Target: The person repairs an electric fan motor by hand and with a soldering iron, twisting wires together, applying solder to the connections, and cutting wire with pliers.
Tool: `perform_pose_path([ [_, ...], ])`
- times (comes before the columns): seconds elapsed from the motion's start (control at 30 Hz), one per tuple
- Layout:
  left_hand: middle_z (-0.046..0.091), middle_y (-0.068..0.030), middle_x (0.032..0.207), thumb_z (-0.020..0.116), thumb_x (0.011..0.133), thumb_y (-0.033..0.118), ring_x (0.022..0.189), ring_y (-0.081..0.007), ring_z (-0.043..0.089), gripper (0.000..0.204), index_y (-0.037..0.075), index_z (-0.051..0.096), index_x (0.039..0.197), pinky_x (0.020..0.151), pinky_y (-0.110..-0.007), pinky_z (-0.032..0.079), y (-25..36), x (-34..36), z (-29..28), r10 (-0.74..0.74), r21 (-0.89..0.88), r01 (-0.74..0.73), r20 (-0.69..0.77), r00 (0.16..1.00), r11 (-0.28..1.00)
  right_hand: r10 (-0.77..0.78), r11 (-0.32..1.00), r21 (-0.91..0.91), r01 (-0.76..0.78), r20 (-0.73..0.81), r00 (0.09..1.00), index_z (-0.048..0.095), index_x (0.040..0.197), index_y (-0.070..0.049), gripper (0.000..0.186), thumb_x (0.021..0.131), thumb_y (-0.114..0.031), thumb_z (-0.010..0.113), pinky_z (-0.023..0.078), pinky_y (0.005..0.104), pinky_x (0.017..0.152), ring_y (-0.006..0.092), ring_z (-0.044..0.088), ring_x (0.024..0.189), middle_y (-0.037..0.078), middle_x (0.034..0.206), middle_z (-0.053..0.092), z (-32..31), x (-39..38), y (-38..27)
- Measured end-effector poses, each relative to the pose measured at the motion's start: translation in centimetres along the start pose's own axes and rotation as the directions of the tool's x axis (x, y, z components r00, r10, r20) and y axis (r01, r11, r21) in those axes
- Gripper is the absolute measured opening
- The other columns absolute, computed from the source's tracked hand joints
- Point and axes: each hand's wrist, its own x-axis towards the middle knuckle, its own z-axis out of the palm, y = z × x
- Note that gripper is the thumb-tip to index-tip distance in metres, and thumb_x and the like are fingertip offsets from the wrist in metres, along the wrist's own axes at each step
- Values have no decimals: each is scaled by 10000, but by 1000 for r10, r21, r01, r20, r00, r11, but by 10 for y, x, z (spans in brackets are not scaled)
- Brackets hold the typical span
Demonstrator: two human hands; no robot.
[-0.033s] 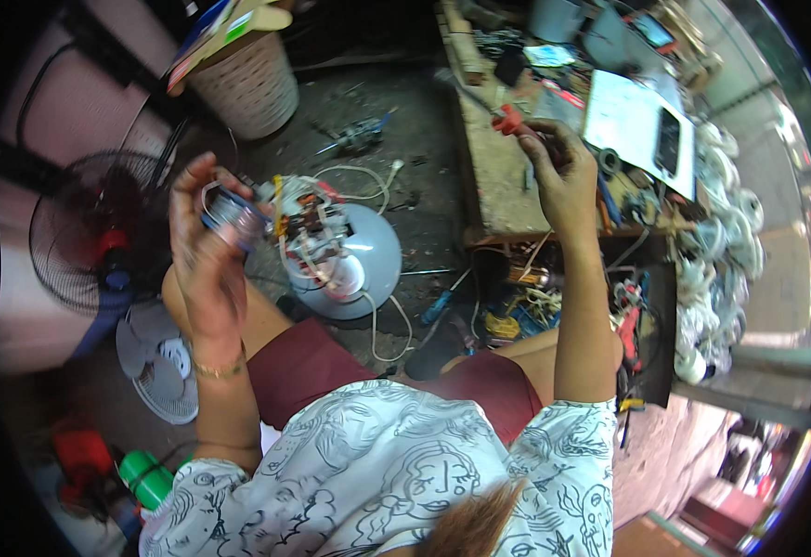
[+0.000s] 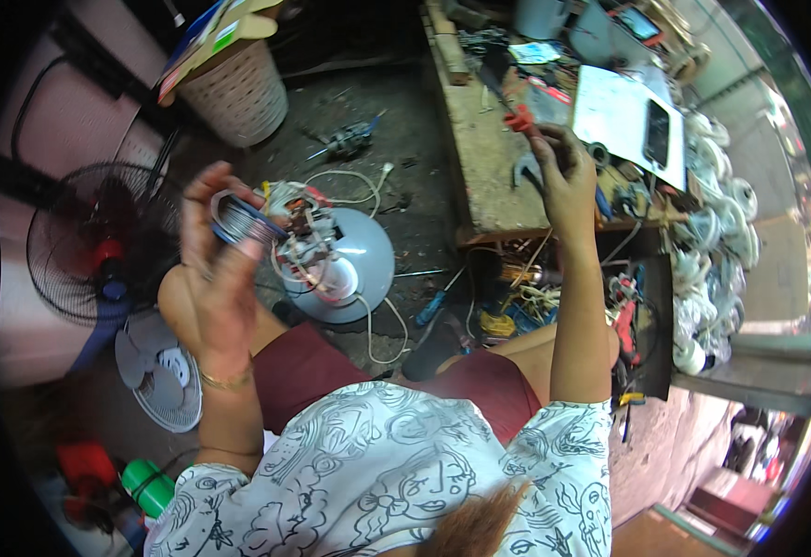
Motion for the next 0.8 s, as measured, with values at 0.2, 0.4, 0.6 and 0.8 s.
perform_pose_path([
  [0.2, 558, -156, 1153, 720, 854, 87, 1094, -296, 584, 488, 19, 521, 1294, 965, -391, 473, -92, -7, 123, 82, 471, -268, 378, 922, 841, 89, 966, -207, -151, -282, 955, 652, 1188, 33, 233, 1016, -112, 591, 514, 365, 756, 202, 676, 830, 131, 1069, 731, -90, -40, 90],
  [0.4, 546, -260, 1257, 735, 804, 115, 1178, -448, 538, 495, -49, 526, 1221, 1018, -517, 472, -205, 20, 205, -155, 806, -337, 459, 875, 486, -8, 795, -590, -138, -237, 971, 655, 1185, -3, 237, 992, -113, 572, 490, 473, 885, 421, 630, 1041, 242, 1165, 669, -53, -22, 128],
  [0.6, 515, -227, 1335, 749, 788, 129, 1233, -435, 504, 536, 10, 531, 1263, 1009, -610, 450, -239, 33, 218, -179, 834, -447, 518, 837, 324, 90, 547, -799, -248, -238, 967, 627, 1286, -79, 364, 955, -229, 611, 401, 618, 928, 377, 528, 1224, 134, 1403, 575, -24, -23, 154],
  [0.8, 388, -216, 1522, 744, 794, 171, 1385, -449, 378, 766, 95, 423, 1485, 1094, -641, 368, -241, 38, 183, -123, 808, -428, 512, 850, 405, 157, 532, -832, -155, -83, 984, 588, 1358, -81, 502, 923, -319, 671, 401, 646, 980, 381, 517, 1266, 139, 1390, 586, -13, -13, 132],
])
